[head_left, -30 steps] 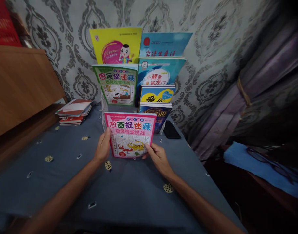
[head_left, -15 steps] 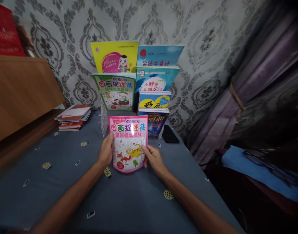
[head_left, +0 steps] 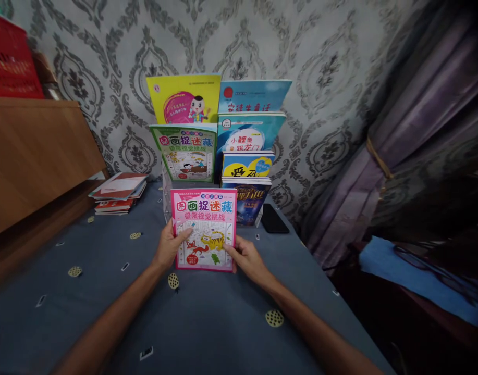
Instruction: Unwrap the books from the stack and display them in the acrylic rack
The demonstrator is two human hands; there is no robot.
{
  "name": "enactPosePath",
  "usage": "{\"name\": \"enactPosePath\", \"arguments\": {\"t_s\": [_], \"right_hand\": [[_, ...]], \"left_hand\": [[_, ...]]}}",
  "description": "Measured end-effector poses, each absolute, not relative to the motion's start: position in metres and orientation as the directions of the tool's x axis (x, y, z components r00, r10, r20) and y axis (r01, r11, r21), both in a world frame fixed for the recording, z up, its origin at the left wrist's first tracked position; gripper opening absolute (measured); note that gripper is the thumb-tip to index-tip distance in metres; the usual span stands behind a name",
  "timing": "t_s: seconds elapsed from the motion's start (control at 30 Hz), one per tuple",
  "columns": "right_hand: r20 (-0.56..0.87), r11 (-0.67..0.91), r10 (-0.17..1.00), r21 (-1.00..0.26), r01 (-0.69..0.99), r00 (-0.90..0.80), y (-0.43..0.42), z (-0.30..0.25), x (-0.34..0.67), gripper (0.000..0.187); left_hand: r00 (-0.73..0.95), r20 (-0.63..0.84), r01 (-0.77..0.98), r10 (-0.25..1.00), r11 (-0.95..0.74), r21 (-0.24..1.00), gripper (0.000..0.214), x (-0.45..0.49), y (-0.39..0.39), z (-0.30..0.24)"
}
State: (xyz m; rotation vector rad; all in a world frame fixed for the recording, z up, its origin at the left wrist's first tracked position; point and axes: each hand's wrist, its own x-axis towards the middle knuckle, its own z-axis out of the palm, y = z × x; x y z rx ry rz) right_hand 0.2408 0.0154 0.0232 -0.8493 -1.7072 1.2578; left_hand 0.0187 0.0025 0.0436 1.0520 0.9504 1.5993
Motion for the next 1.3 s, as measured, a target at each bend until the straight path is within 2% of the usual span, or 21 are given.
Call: {"name": "enactPosePath", "arguments": {"t_s": [0.17, 0.37, 0.6, 0.83, 0.97, 1.17, 1.3], "right_hand": [[0.374, 0.429, 0.882, -0.889, 0.159, -0.288, 0.029, 0.019, 0.238, 0.045], [0.436, 0.477, 0.875, -0.851, 0.219, -0.208, 0.030, 0.007, 0.234, 0.043], [0.339, 0.398, 0.907, -0.884, 0.247, -0.250, 0.020, 0.002, 0.237, 0.046], [0.307, 0.379, 0.909, -0.891, 0.251, -0.283, 0.018, 0.004, 0.241, 0.049], [0.366, 0.442, 0.884, -0.856, 0.267, -0.291, 0.025, 0.025, 0.248, 0.044], [0.556, 0.561, 0.827, -0.808, 0.177, -0.083, 0.049, 0.085, 0.247, 0.040], [0.549, 0.551, 0.834, -0.831, 0.079, -0.043, 0.057, 0.104, 0.242, 0.041]], "left_hand": [[-0.167, 0.196, -0.255, 0.966, -0.234, 0.938, 0.060, 0.020, 0.018, 0.045], [-0.113, 0.108, -0.285, 0.988, -0.137, 0.949, 0.065, 0.020, 0.021, 0.023], [-0.066, 0.037, -0.323, 0.997, -0.056, 0.945, 0.064, 0.020, 0.015, 0.012], [-0.039, 0.043, -0.336, 0.998, -0.053, 0.940, 0.060, 0.017, 0.018, 0.007], [-0.008, 0.047, -0.334, 0.999, -0.047, 0.942, 0.058, 0.015, 0.019, 0.004], [0.022, 0.038, -0.313, 0.999, -0.029, 0.949, 0.056, 0.015, 0.016, 0.004], [0.004, -0.010, -0.346, 1.000, 0.011, 0.938, 0.064, 0.018, 0.017, 0.006]]}}
